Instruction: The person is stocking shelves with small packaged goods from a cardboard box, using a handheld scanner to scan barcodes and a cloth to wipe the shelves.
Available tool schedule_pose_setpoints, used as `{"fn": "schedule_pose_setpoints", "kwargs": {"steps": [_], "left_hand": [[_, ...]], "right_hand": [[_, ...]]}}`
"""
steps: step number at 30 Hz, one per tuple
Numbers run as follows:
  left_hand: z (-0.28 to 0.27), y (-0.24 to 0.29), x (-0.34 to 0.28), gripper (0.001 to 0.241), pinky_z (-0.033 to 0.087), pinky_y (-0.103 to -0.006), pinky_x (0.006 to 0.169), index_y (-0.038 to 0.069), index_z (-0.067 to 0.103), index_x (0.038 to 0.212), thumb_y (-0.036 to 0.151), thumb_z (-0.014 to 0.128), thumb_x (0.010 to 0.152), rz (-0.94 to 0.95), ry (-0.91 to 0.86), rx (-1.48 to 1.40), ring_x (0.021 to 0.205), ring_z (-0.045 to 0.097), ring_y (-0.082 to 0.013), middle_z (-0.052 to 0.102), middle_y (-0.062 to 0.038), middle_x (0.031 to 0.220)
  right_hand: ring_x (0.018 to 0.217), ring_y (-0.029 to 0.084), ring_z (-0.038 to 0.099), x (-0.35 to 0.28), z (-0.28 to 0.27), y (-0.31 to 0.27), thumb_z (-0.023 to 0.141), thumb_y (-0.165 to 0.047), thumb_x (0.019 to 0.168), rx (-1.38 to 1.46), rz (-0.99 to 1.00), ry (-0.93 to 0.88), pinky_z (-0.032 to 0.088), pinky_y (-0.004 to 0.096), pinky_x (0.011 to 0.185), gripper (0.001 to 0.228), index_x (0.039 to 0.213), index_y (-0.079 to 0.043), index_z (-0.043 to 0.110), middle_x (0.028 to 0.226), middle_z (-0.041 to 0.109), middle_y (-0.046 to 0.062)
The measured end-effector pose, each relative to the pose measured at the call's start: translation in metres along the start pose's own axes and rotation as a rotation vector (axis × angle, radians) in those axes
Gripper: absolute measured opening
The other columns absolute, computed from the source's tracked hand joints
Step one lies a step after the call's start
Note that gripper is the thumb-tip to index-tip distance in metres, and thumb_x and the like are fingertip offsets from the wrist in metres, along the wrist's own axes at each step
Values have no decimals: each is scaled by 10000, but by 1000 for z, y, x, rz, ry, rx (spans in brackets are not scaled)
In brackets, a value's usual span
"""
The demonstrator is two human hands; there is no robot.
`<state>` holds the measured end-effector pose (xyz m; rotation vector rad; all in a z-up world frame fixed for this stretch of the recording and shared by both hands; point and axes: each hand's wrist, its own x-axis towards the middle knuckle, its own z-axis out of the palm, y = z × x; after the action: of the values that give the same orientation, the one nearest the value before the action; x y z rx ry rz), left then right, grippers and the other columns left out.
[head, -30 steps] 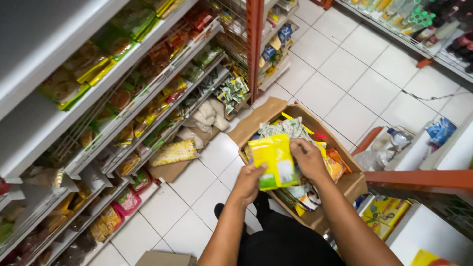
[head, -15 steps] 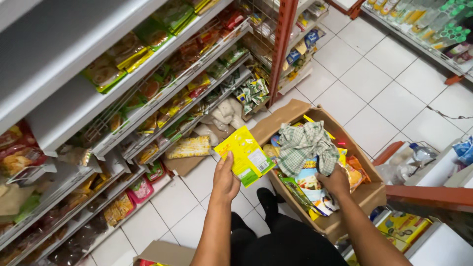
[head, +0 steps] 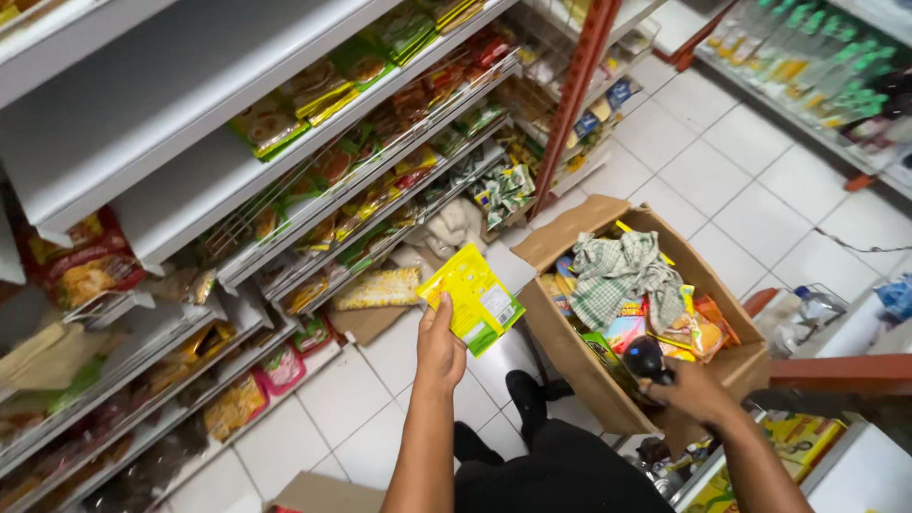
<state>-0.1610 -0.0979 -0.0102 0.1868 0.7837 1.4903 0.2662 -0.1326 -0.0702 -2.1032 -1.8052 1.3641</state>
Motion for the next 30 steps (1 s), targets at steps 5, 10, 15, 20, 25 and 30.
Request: {"fn": "schedule_pose_setpoints", "kwargs": {"steps": [5,10,15,20,25,30], "left_hand": [[-4,-3,-4,420,497,-396,1060,10,528,1409,230,523,1051,13,-66,36,1220,635,-231,642,-124,1360],[-5,-2,-11,432,482,-404,1075,4,523,1415,235,529,1050,2,-99,27,1234,619,-237,638,-122,1359],[-34,19,-33,447,477,-377,1077,13,531,1414,255,529,1038,13,-87,88,1246,625,-210,647,-103,1370],[-43,22,-32,433,507,-391,1027,-21,561,1369,244,549,1028,-18,-59,114,1182,651,-231,672,-133,1314],[-74,20,-28,384,522,-382,957,-37,605,1307,225,578,1027,146,127,129,1061,658,-217,697,-111,1211],[-117,13,-3,333,504,-360,802,28,625,1200,320,542,1064,16,106,-205,882,605,-213,658,-85,1027]], "right_hand": [[888,116,651,-66,48,-92,812,-161,729,431,-366,45,539,299,839,470,1174,-58,703,980,767,26],[828,130,688,-96,66,-161,771,-71,708,384,-325,86,561,309,808,316,1018,-16,741,862,783,43],[823,128,682,-109,80,-188,802,-95,706,300,-299,98,558,306,823,379,1075,-37,740,865,781,34],[884,141,700,-90,87,-167,808,-120,711,359,-391,40,569,334,842,412,1106,-30,734,947,797,70],[884,290,735,-14,67,-94,793,-182,720,-3,-268,404,577,409,828,486,1164,-24,677,976,778,178],[1072,396,738,24,50,-15,803,-417,788,-177,184,361,559,453,961,669,1352,-98,637,1147,754,253]]}}
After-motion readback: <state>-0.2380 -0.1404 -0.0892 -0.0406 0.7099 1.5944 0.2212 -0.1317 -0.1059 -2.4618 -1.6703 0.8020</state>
